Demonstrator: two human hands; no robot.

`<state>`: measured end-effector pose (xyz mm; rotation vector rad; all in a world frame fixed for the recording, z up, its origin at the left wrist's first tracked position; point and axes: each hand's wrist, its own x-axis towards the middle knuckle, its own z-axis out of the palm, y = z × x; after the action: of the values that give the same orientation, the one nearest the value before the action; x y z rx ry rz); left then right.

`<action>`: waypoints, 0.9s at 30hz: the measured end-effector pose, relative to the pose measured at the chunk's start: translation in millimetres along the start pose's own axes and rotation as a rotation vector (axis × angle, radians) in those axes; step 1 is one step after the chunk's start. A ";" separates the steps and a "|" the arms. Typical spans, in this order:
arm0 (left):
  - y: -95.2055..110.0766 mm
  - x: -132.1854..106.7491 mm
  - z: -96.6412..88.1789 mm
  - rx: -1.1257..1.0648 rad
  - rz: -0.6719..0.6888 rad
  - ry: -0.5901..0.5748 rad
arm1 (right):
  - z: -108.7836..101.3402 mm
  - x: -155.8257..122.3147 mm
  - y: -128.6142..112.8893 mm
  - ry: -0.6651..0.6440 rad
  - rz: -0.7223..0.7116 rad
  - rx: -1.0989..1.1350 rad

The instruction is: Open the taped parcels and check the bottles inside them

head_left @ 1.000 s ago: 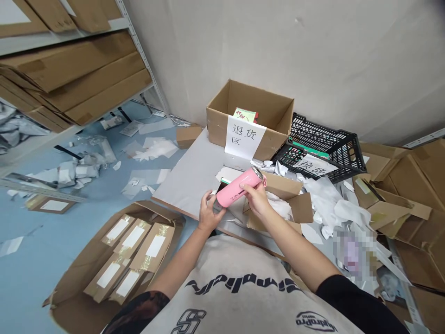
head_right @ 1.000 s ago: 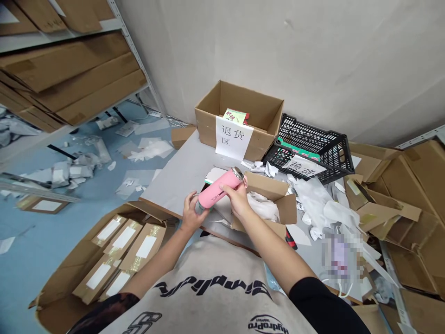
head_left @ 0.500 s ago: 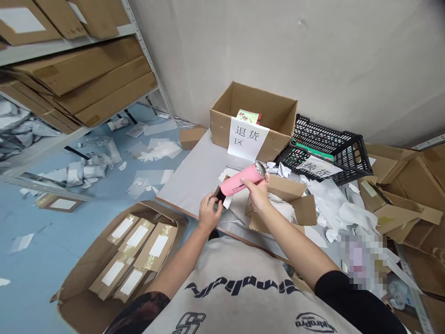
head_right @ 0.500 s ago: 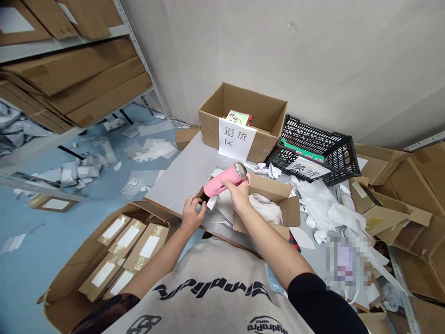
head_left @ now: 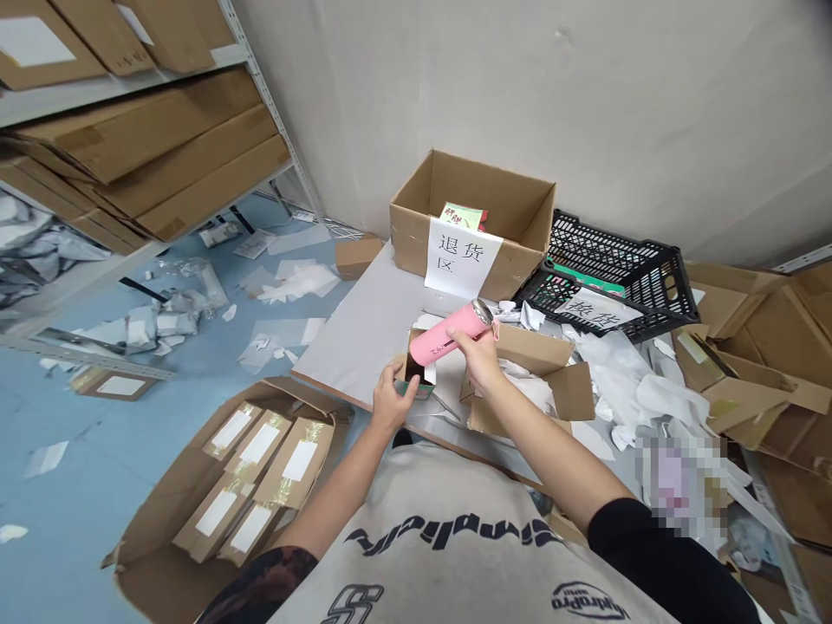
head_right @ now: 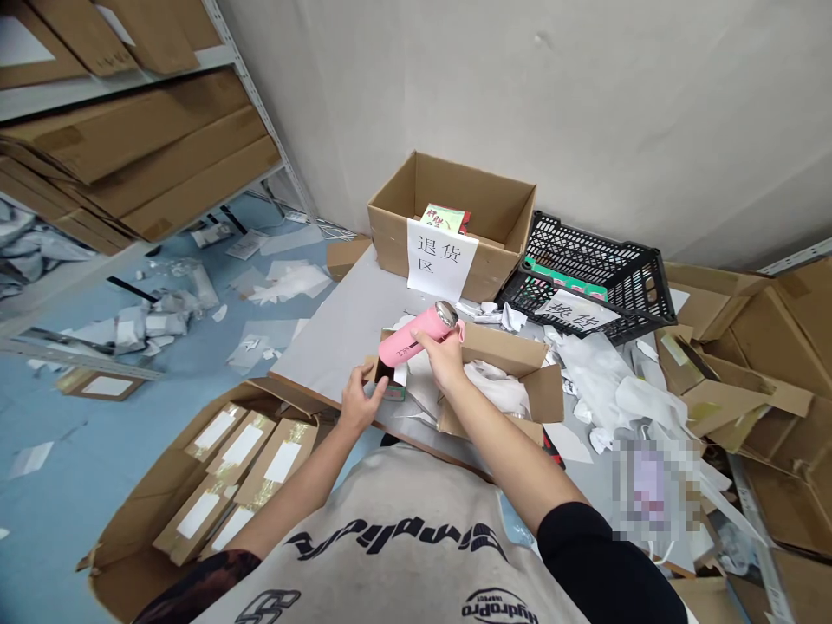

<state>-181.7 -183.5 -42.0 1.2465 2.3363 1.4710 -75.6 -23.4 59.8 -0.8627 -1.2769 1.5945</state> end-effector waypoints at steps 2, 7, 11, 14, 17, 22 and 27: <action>-0.3 1.8 1.2 0.003 0.009 0.019 | -0.3 0.1 0.6 -0.004 0.018 0.019; 5.8 8.0 1.5 0.112 0.103 0.033 | -0.5 1.2 1.8 -0.003 0.023 0.029; 12.0 10.6 -1.9 0.235 0.170 -0.073 | -1.4 0.5 0.8 -0.006 -0.007 0.007; 14.1 11.3 -1.0 0.232 0.206 -0.117 | -3.0 -1.3 -0.8 -0.009 -0.023 -0.009; 14.3 11.6 3.6 0.193 0.192 -0.117 | -5.3 -2.4 -1.9 -0.006 -0.020 -0.031; 12.9 13.0 7.0 0.226 0.163 -0.112 | -10.6 -0.9 -2.5 0.026 -0.025 -0.023; 10.5 15.7 4.0 0.275 0.149 -0.162 | -15.4 -0.2 -10.1 -0.002 -0.051 -0.027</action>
<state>-184.0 -167.9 -30.8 1.5722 2.4405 1.0611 -59.4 -17.4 66.1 -0.8391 -1.3140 1.5418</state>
